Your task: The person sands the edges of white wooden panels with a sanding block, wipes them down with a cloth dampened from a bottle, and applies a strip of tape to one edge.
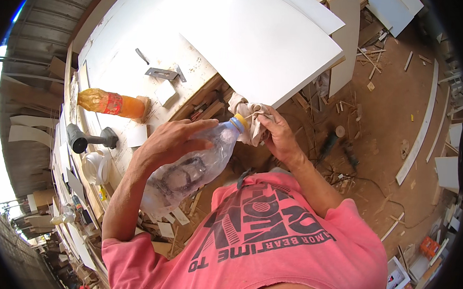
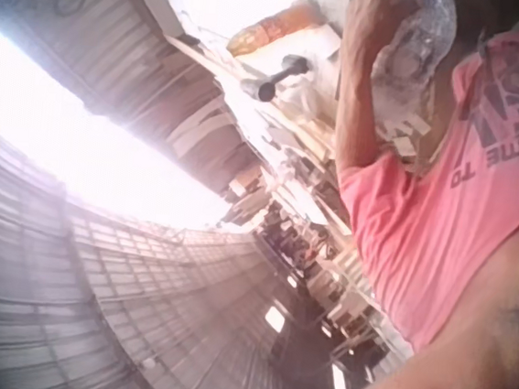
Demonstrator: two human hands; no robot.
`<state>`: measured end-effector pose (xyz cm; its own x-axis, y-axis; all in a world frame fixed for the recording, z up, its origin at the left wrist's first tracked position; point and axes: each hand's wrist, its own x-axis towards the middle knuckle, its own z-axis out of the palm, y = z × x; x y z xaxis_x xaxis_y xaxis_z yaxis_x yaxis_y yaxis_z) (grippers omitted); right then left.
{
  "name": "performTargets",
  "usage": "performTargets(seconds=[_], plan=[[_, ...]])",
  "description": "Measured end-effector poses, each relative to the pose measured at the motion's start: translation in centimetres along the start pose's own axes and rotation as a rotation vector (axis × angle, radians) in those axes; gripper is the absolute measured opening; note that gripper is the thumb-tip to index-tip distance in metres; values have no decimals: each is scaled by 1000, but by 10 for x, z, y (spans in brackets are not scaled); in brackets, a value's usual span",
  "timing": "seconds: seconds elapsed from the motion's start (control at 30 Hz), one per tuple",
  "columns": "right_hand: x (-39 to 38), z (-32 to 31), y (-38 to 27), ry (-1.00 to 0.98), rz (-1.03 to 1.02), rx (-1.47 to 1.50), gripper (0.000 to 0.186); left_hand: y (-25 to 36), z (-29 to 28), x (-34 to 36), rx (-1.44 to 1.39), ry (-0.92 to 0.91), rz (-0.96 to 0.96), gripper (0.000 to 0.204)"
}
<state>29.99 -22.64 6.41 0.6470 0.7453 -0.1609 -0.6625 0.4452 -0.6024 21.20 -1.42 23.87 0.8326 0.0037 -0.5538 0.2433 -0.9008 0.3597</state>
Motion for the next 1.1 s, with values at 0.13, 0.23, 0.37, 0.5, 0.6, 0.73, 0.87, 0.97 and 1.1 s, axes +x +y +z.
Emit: performTargets(seconds=[0.13, 0.23, 0.37, 0.5, 0.6, 0.73, 0.87, 0.97, 1.1], plan=[[1, -4, 14, -7, 48, 14, 29, -1, 7, 2, 72, -22, -18, 51], [4, -7, 31, 14, 114, 3, 28, -6, 11, -3, 55, -26, -38, 52], [6, -6, 50, -39, 177, 6, 28, -12, 15, -11, 53, -65, -114, 53], [10, 3, 59, -57, 213, -1, 28, -26, 21, -23, 27, -54, -124, 53], [13, 14, 69, -11, 190, -4, 28, -49, 29, -32, 37, -46, -57, 55], [18, 31, 73, 66, 184, 24, 26, -71, 30, -43, 40, -50, -48, 53], [21, 49, 89, 63, 176, 12, 23, -100, 29, -56, 31, -22, -34, 53], [23, 67, 105, 71, 187, -33, 22, -123, 25, -68, 24, -12, -27, 53], [24, 79, 139, 59, 158, -61, 23, -152, 19, -80, 1, -39, 1, 52]])
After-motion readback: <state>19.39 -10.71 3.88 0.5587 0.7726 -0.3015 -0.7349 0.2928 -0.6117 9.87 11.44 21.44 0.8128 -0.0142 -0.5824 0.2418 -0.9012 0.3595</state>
